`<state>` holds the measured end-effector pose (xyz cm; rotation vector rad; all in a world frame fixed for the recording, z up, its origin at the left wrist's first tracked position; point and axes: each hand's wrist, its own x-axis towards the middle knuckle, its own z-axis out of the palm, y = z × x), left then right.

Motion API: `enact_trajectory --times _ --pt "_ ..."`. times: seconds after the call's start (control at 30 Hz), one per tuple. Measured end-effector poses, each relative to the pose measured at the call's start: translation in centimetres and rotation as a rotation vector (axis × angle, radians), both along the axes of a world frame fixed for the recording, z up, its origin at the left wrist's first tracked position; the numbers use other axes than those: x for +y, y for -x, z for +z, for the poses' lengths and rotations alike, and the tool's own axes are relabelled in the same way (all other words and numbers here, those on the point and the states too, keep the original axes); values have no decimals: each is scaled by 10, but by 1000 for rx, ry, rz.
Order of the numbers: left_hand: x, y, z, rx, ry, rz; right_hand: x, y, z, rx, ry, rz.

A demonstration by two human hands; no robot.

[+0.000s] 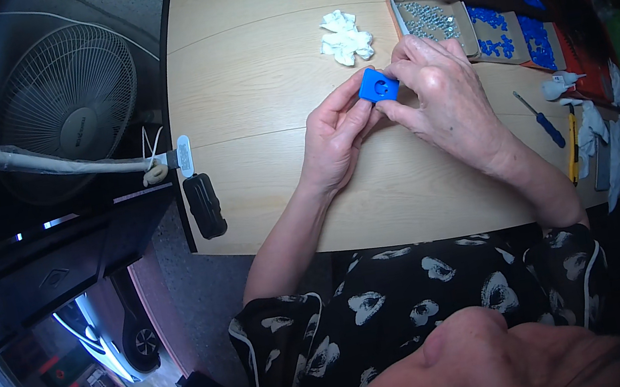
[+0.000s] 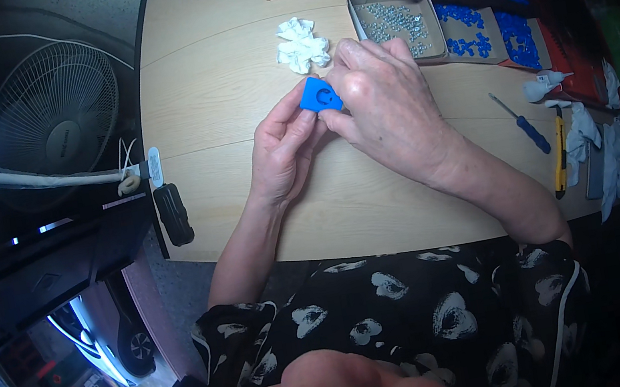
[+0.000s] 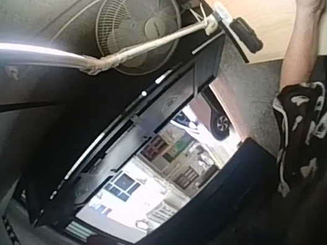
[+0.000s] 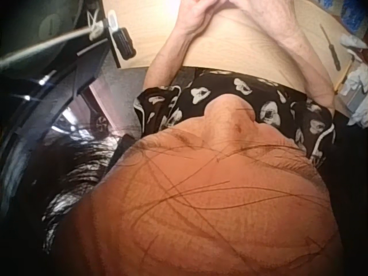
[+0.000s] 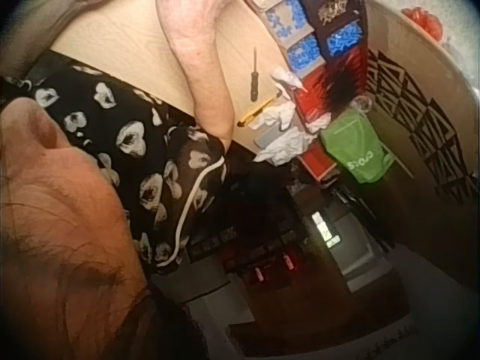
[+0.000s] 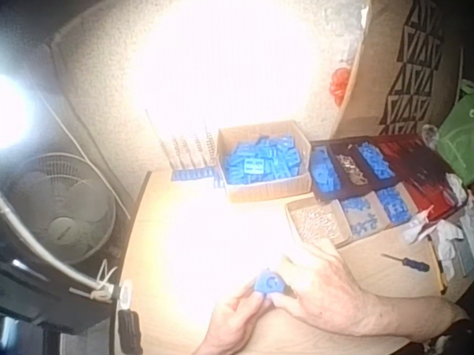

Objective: The person assembles small electronic components by joining blue plastic housings and white plastic components with adhesive from a glue bottle.

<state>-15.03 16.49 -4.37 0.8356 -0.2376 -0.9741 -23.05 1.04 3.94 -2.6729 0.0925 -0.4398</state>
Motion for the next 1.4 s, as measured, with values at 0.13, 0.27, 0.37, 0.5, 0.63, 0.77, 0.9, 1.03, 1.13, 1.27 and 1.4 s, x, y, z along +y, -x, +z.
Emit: enact_trajectory --times 0.13,0.27,0.37,0.5,0.63,0.77,0.9,1.03,1.13,1.27,1.4 --pt "-1 0 2 -11 -8 8 0 0 0 -14 8 1" --pt "0 0 0 -11 1 7 0 -2 -3 -5 16 2" --pt "1 0 1 -27 14 -5 0 -2 -3 -7 3 7" --pt "1 1 2 -85 26 -2 1 -3 -3 15 15 6" --pt "1 1 1 -113 -1 17 1 -4 -3 -2 -4 11" --pt "-1 0 2 -128 -11 8 0 -4 -2 9 10 5" --pt "-1 0 2 -146 -16 15 1 -4 1 17 -1 5" --pt "1 0 1 -145 11 19 5 -4 3 -9 -13 -2" --pt "1 2 1 -148 23 20 5 -2 4 -13 -6 0" --pt "1 3 0 -136 53 24 7 0 5 -33 8 8" --pt "0 2 -3 -106 59 53 9 -2 6 -44 16 2"
